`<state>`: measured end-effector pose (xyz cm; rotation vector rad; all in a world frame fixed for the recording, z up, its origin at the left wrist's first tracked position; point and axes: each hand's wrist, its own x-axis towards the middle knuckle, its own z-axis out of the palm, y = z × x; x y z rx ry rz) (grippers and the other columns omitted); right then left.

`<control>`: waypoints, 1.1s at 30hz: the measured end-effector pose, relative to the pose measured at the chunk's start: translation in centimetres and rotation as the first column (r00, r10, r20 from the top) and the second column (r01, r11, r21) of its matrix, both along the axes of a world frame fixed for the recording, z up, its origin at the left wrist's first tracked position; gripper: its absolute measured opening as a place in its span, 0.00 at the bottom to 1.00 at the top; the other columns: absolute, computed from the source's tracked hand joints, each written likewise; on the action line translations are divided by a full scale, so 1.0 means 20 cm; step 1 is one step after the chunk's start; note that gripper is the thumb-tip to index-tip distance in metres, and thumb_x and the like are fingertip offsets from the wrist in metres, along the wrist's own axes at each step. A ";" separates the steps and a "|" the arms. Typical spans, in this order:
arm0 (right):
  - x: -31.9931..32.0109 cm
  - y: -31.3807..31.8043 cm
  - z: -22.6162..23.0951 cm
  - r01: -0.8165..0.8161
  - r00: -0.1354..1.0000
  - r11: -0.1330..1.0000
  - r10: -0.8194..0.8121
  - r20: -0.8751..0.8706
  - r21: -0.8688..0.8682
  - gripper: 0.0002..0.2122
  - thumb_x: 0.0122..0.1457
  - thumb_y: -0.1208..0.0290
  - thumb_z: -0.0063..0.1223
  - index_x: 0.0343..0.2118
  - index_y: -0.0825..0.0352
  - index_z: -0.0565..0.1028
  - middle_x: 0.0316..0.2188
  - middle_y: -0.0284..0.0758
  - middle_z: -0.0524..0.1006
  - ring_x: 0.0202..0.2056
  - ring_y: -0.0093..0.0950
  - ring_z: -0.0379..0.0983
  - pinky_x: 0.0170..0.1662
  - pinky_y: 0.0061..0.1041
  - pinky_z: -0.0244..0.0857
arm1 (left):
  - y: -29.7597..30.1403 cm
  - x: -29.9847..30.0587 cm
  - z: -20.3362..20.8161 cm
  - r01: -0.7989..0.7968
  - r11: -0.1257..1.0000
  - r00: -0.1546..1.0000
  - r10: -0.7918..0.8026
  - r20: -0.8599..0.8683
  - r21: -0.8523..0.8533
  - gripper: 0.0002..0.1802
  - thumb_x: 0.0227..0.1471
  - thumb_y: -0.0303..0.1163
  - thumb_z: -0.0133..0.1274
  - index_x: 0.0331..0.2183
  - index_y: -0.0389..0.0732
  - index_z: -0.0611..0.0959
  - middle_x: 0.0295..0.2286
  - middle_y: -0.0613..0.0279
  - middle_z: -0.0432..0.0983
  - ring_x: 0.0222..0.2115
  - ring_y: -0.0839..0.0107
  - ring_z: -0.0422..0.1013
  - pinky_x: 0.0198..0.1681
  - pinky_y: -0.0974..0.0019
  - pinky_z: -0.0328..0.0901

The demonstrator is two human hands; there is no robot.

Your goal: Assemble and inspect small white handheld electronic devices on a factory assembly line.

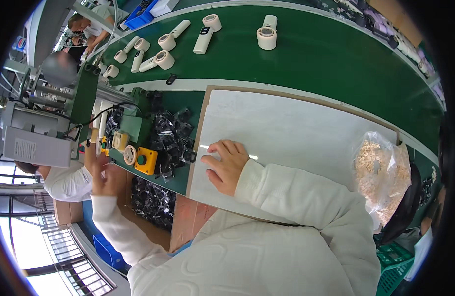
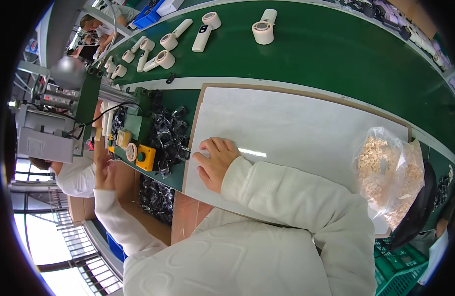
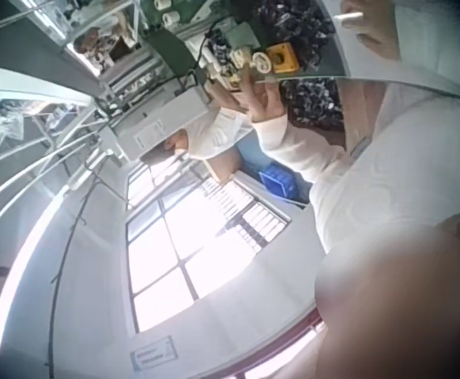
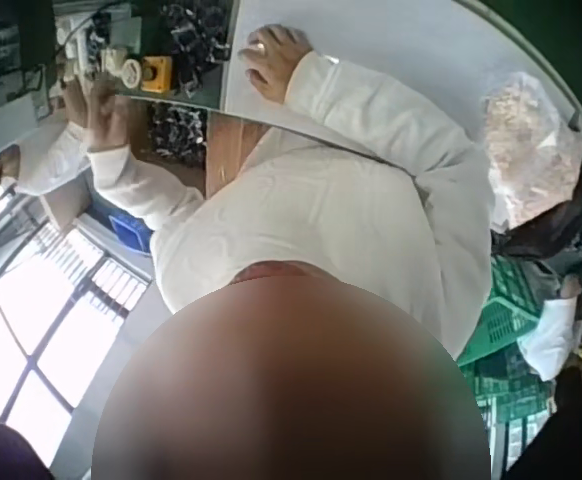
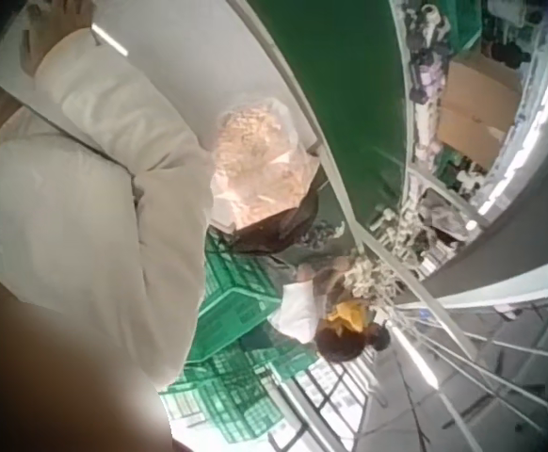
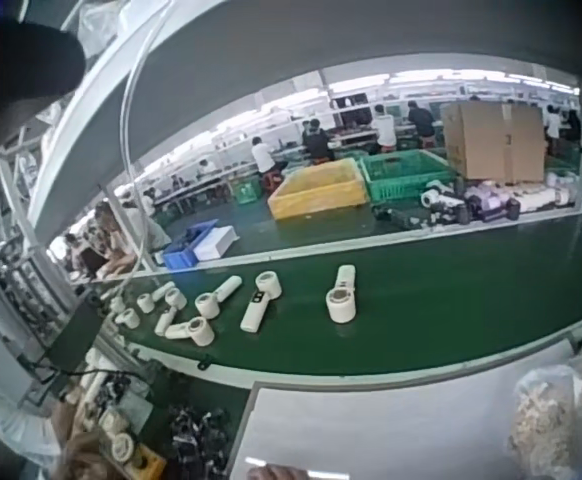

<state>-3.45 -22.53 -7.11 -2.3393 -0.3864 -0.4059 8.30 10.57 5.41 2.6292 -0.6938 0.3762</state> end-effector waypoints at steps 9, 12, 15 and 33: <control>0.00 0.02 -0.04 -0.045 0.990 0.998 0.038 0.135 0.051 0.13 0.49 0.72 0.52 0.39 0.61 0.74 0.45 0.38 0.67 0.46 0.38 0.62 0.50 0.36 0.55 | -1.37 0.67 -0.24 0.146 0.982 0.973 -0.165 -0.164 -0.120 0.37 0.53 0.46 0.54 0.59 0.41 0.65 0.54 0.52 0.66 0.52 0.55 0.66 0.54 0.60 0.62; 0.01 0.04 -0.06 -0.038 0.988 0.999 0.033 0.154 0.035 0.13 0.48 0.72 0.52 0.39 0.62 0.74 0.44 0.38 0.68 0.45 0.39 0.63 0.49 0.36 0.57 | -1.72 1.12 -0.58 -0.287 0.948 0.958 0.279 0.072 0.139 0.37 0.49 0.50 0.54 0.56 0.42 0.66 0.48 0.48 0.69 0.47 0.48 0.65 0.51 0.47 0.63; 0.05 0.06 -0.20 0.057 0.965 0.998 -0.056 0.256 0.004 0.14 0.47 0.72 0.53 0.39 0.62 0.74 0.43 0.38 0.69 0.44 0.39 0.64 0.48 0.36 0.58 | -1.95 1.21 -0.74 -0.331 0.933 0.943 0.330 0.036 0.142 0.32 0.46 0.49 0.56 0.50 0.44 0.69 0.47 0.53 0.69 0.45 0.50 0.65 0.48 0.48 0.62; 0.03 -0.01 0.00 -0.123 0.991 0.988 0.118 0.064 0.093 0.09 0.47 0.73 0.53 0.34 0.59 0.76 0.37 0.29 0.73 0.40 0.33 0.66 0.46 0.32 0.58 | 0.52 -0.41 -0.21 -0.112 0.756 0.642 -0.440 -0.627 -0.645 0.38 0.36 0.26 0.68 0.52 0.33 0.73 0.39 0.56 0.76 0.35 0.69 0.70 0.39 0.73 0.65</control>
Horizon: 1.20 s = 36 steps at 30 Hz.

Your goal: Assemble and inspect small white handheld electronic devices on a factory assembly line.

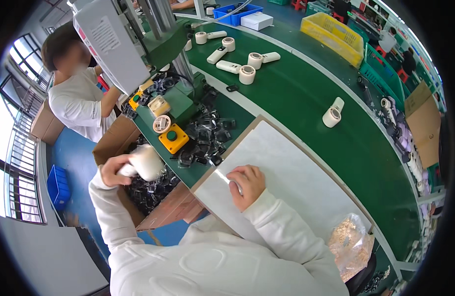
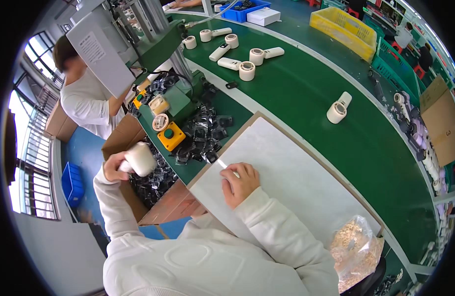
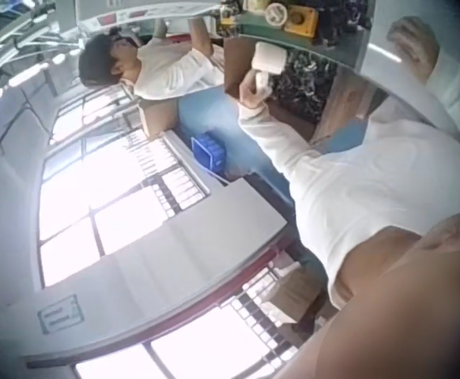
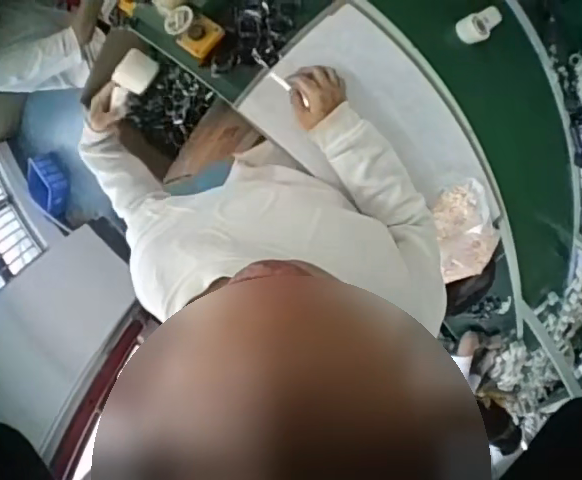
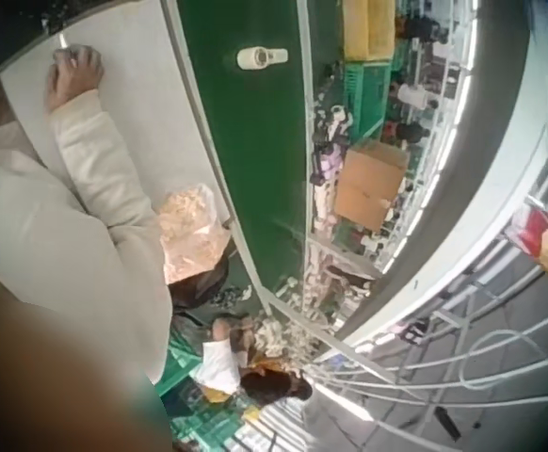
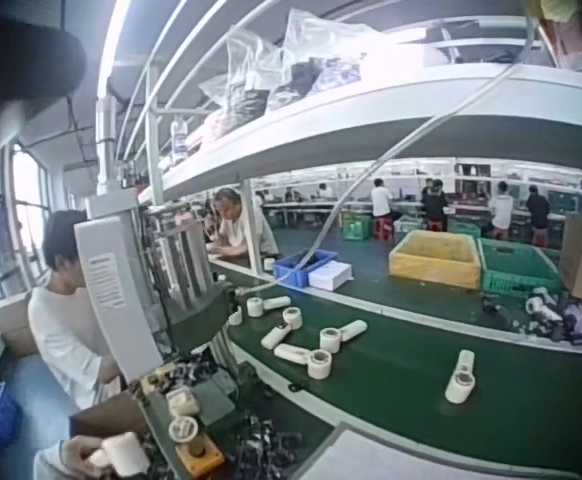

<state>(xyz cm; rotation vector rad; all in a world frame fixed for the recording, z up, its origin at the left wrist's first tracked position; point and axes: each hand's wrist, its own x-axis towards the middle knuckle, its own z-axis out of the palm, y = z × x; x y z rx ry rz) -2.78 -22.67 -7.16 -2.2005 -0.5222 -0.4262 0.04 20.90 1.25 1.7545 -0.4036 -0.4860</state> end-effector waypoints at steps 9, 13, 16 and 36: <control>-0.01 0.03 0.05 0.037 0.999 0.997 -0.038 -0.022 -0.066 0.08 0.48 0.76 0.52 0.33 0.59 0.76 0.36 0.28 0.73 0.40 0.31 0.65 0.47 0.31 0.57 | 0.55 0.86 -0.18 -0.695 0.718 0.472 0.433 0.768 0.023 0.29 0.51 0.29 0.55 0.56 0.37 0.71 0.41 0.56 0.77 0.37 0.66 0.73 0.41 0.70 0.67; 0.00 0.03 0.03 0.043 0.998 0.999 -0.043 -0.054 -0.002 0.08 0.49 0.78 0.52 0.33 0.60 0.77 0.35 0.28 0.73 0.39 0.31 0.65 0.48 0.29 0.56 | 0.44 1.21 -0.21 -0.840 0.474 0.498 0.482 0.721 0.264 0.27 0.51 0.38 0.54 0.50 0.34 0.75 0.43 0.49 0.77 0.43 0.60 0.73 0.47 0.64 0.66; 0.01 0.02 0.01 0.047 0.998 0.999 -0.048 -0.032 -0.008 0.08 0.49 0.77 0.52 0.33 0.59 0.76 0.34 0.27 0.73 0.41 0.31 0.65 0.48 0.30 0.56 | 0.19 1.29 -0.15 -0.804 0.541 0.527 0.453 0.719 0.247 0.23 0.52 0.35 0.53 0.48 0.34 0.76 0.40 0.51 0.77 0.40 0.61 0.72 0.44 0.64 0.65; -0.01 -0.04 0.01 0.031 0.999 0.996 -0.032 0.010 0.085 0.04 0.51 0.76 0.50 0.29 0.59 0.74 0.32 0.26 0.73 0.38 0.29 0.66 0.50 0.31 0.55 | -1.41 1.21 0.18 -0.227 0.950 0.529 -0.065 0.846 0.214 0.13 0.58 0.25 0.44 0.44 0.41 0.79 0.35 0.57 0.76 0.33 0.64 0.72 0.37 0.64 0.66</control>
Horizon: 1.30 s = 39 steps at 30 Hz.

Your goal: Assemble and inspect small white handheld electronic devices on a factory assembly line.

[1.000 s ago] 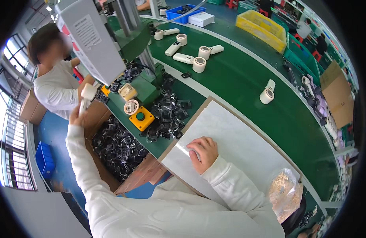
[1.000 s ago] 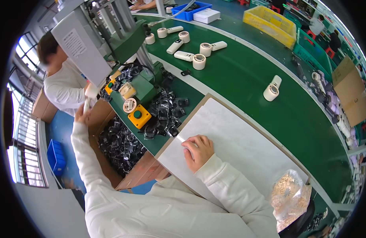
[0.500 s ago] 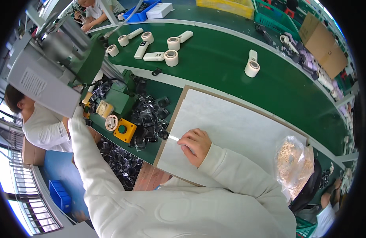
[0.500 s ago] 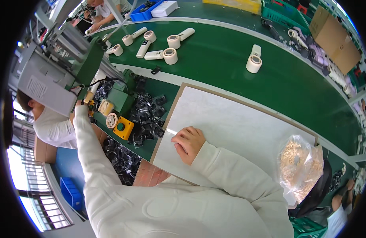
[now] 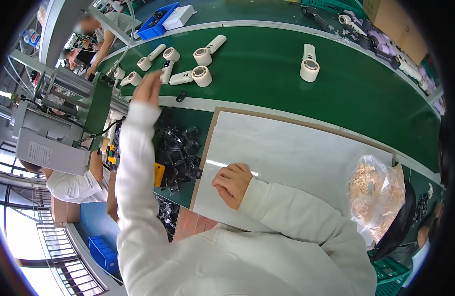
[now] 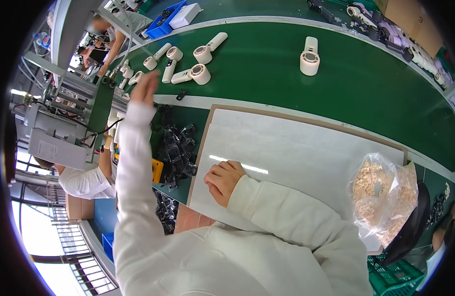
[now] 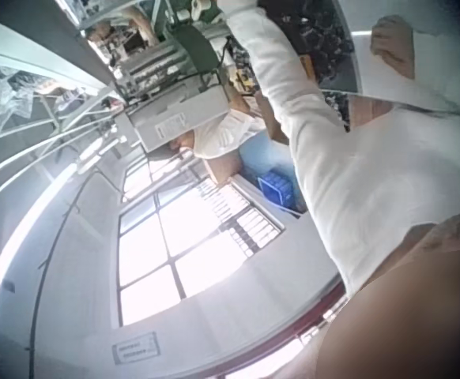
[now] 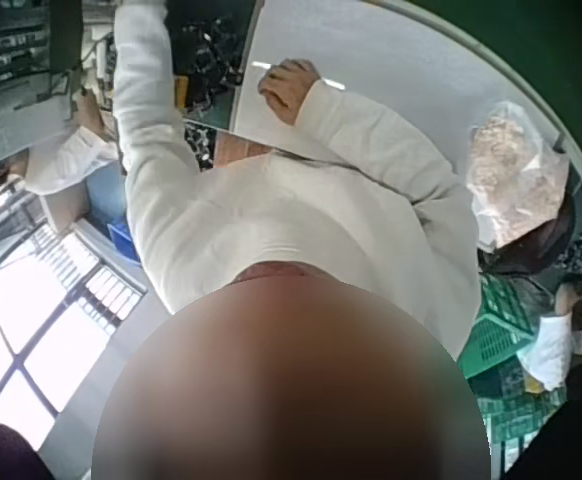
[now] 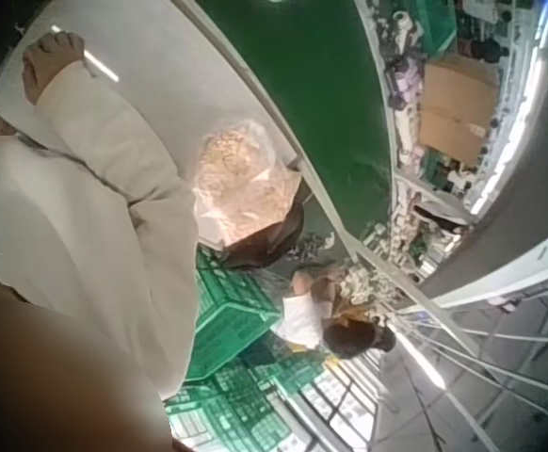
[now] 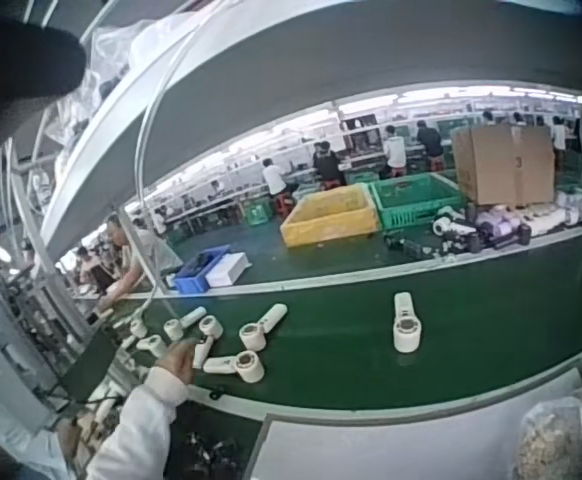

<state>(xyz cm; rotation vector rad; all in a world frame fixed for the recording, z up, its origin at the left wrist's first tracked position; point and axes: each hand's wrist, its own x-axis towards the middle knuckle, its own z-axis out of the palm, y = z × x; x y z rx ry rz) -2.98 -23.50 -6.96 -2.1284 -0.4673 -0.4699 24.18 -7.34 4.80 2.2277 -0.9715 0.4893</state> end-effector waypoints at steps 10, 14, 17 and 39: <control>0.00 0.05 -0.03 -0.020 0.997 0.999 0.017 0.081 0.038 0.05 0.47 0.77 0.49 0.28 0.59 0.74 0.30 0.27 0.74 0.35 0.30 0.68 0.49 0.30 0.55 | -0.11 1.16 -0.78 -0.749 0.512 0.519 0.848 -0.108 0.420 0.27 0.52 0.37 0.50 0.54 0.50 0.67 0.45 0.43 0.68 0.42 0.43 0.68 0.47 0.48 0.64; 0.03 0.02 -0.06 0.001 0.997 0.999 -0.004 0.077 0.042 0.06 0.47 0.77 0.50 0.28 0.59 0.73 0.30 0.27 0.74 0.34 0.31 0.68 0.49 0.30 0.56 | -0.14 0.99 -0.71 -0.708 0.663 0.691 0.722 0.044 0.244 0.29 0.49 0.33 0.53 0.54 0.50 0.67 0.43 0.44 0.68 0.40 0.44 0.67 0.47 0.49 0.63; 0.03 0.05 -0.06 -0.021 0.998 0.999 0.019 0.052 0.046 0.05 0.47 0.77 0.50 0.28 0.60 0.73 0.30 0.28 0.74 0.35 0.31 0.67 0.48 0.30 0.56 | 0.01 0.54 -0.46 -0.488 0.867 0.865 0.466 0.185 0.098 0.32 0.45 0.28 0.54 0.54 0.50 0.68 0.40 0.46 0.69 0.38 0.46 0.66 0.45 0.51 0.63; 0.02 0.13 0.04 -0.056 0.998 0.994 0.053 -0.030 -0.094 0.05 0.48 0.79 0.51 0.26 0.61 0.75 0.30 0.26 0.75 0.34 0.29 0.66 0.46 0.27 0.57 | 1.92 -0.10 -0.41 -0.592 0.784 0.805 0.587 -0.088 -0.188 0.25 0.51 0.28 0.54 0.52 0.35 0.73 0.46 0.51 0.74 0.43 0.63 0.70 0.48 0.68 0.63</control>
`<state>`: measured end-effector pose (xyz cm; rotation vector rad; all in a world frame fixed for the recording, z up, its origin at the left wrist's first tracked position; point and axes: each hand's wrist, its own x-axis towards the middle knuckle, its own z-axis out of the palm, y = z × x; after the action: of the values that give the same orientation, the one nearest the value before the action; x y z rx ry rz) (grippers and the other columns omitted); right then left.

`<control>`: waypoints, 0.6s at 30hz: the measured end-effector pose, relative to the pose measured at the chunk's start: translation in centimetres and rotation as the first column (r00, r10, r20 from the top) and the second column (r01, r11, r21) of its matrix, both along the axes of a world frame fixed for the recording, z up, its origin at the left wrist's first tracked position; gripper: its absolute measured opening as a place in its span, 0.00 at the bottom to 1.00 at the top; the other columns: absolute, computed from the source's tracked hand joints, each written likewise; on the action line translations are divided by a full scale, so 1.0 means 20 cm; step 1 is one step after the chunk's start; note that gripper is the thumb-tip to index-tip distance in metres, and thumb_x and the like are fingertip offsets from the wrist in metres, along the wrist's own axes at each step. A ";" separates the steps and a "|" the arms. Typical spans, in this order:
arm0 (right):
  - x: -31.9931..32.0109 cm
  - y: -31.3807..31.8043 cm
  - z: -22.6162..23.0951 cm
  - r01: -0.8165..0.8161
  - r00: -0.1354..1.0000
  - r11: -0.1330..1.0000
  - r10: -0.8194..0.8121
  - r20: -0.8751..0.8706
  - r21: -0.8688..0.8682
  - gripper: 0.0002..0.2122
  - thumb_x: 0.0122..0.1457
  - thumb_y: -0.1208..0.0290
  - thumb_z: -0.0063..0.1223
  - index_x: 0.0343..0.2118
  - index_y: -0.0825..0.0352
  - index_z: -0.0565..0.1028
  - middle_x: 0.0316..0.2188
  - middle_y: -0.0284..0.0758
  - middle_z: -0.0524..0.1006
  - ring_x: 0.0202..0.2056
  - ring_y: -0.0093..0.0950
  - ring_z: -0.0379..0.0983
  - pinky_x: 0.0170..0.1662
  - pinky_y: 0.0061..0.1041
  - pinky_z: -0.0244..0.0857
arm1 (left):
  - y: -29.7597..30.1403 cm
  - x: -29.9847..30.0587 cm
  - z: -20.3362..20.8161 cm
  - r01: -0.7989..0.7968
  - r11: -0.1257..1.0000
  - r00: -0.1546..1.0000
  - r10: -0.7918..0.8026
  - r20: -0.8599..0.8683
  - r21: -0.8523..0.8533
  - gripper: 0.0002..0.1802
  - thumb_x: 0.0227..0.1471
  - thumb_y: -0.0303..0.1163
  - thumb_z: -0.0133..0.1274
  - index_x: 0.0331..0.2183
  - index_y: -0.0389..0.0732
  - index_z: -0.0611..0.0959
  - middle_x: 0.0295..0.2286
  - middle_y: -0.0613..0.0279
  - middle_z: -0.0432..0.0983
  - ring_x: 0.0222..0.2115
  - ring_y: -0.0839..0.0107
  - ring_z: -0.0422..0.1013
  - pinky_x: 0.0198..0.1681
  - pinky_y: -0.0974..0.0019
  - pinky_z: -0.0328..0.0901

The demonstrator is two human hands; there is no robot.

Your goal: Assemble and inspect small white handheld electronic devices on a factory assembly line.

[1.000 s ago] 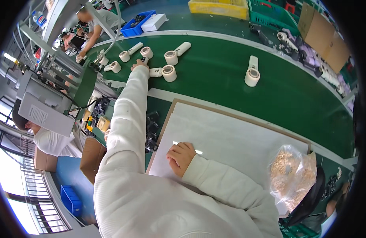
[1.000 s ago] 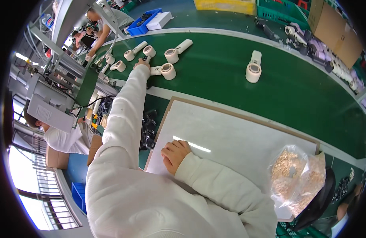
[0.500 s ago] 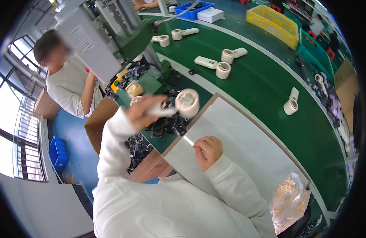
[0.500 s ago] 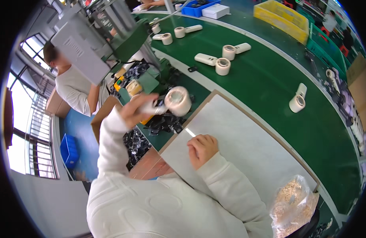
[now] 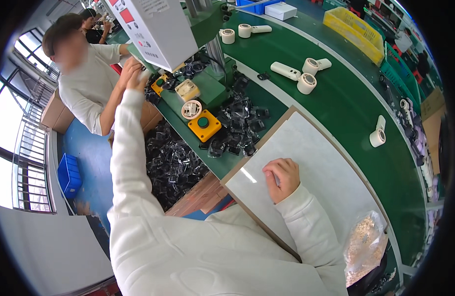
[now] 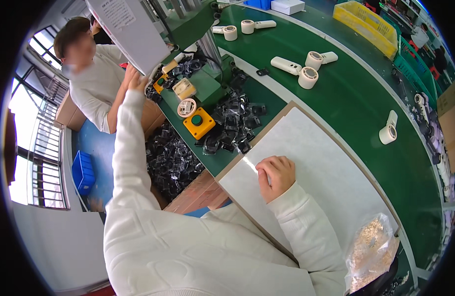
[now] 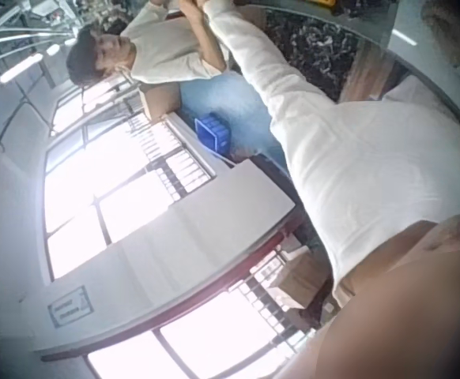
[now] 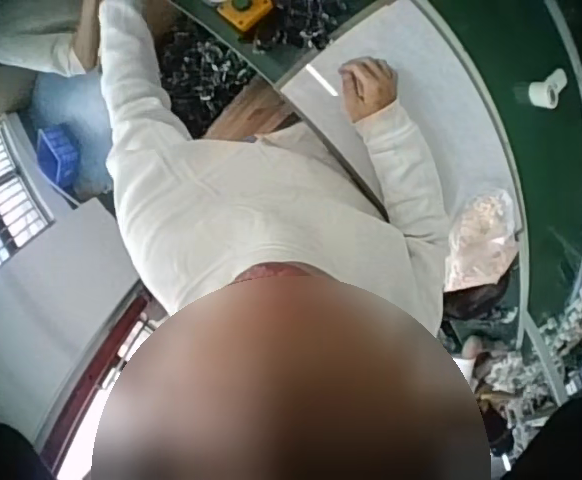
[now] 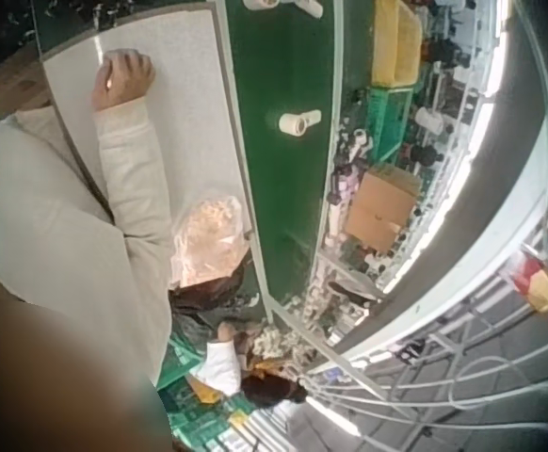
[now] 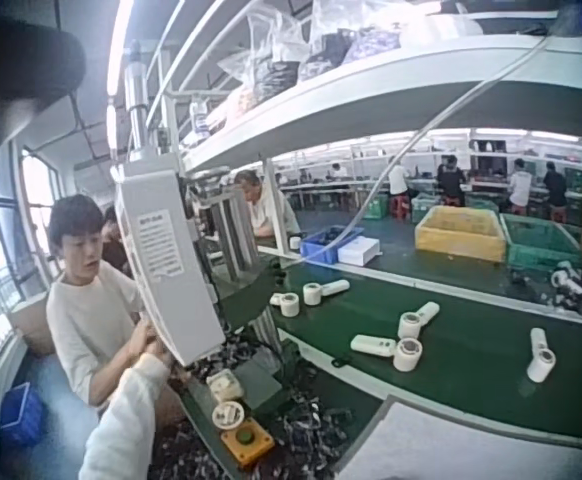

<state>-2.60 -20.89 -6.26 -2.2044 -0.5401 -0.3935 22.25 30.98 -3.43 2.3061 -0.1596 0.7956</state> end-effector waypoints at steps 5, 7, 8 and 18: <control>0.01 -0.01 -0.01 0.043 0.999 0.999 -0.042 0.011 -0.018 0.04 0.49 0.78 0.51 0.26 0.60 0.75 0.30 0.26 0.75 0.34 0.29 0.66 0.46 0.27 0.57 | -0.22 0.23 -0.01 -0.226 0.964 0.967 0.239 -0.086 0.138 0.22 0.48 0.29 0.55 0.48 0.41 0.77 0.40 0.52 0.76 0.37 0.56 0.71 0.44 0.62 0.65; 0.01 -0.02 -0.01 0.033 0.999 0.999 -0.033 0.014 -0.018 0.05 0.48 0.78 0.52 0.26 0.59 0.75 0.30 0.25 0.74 0.34 0.28 0.65 0.46 0.27 0.56 | -0.20 0.30 -0.07 -0.298 0.943 0.954 0.293 0.056 0.148 0.21 0.48 0.29 0.55 0.47 0.41 0.78 0.39 0.52 0.76 0.37 0.55 0.71 0.44 0.61 0.65; 0.02 -0.02 -0.01 0.035 0.999 0.999 -0.034 0.013 -0.017 0.05 0.48 0.78 0.52 0.26 0.59 0.75 0.30 0.25 0.74 0.34 0.28 0.65 0.46 0.27 0.56 | -0.18 0.33 -0.09 -0.338 0.929 0.939 0.321 0.127 0.151 0.21 0.48 0.30 0.55 0.47 0.42 0.78 0.38 0.52 0.76 0.36 0.54 0.71 0.44 0.61 0.66; -0.01 -0.08 0.03 -0.041 0.996 0.998 0.045 0.073 -0.049 0.04 0.50 0.79 0.52 0.27 0.61 0.75 0.30 0.28 0.74 0.34 0.28 0.67 0.44 0.26 0.59 | -0.86 -0.91 0.26 0.180 0.979 0.974 -0.191 -0.118 -0.096 0.15 0.48 0.20 0.54 0.42 0.37 0.81 0.32 0.59 0.76 0.30 0.69 0.71 0.35 0.69 0.67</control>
<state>-2.79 -22.50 -5.69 -2.2262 -0.6418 -0.4449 4.06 13.74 1.81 2.2149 -0.2755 0.5498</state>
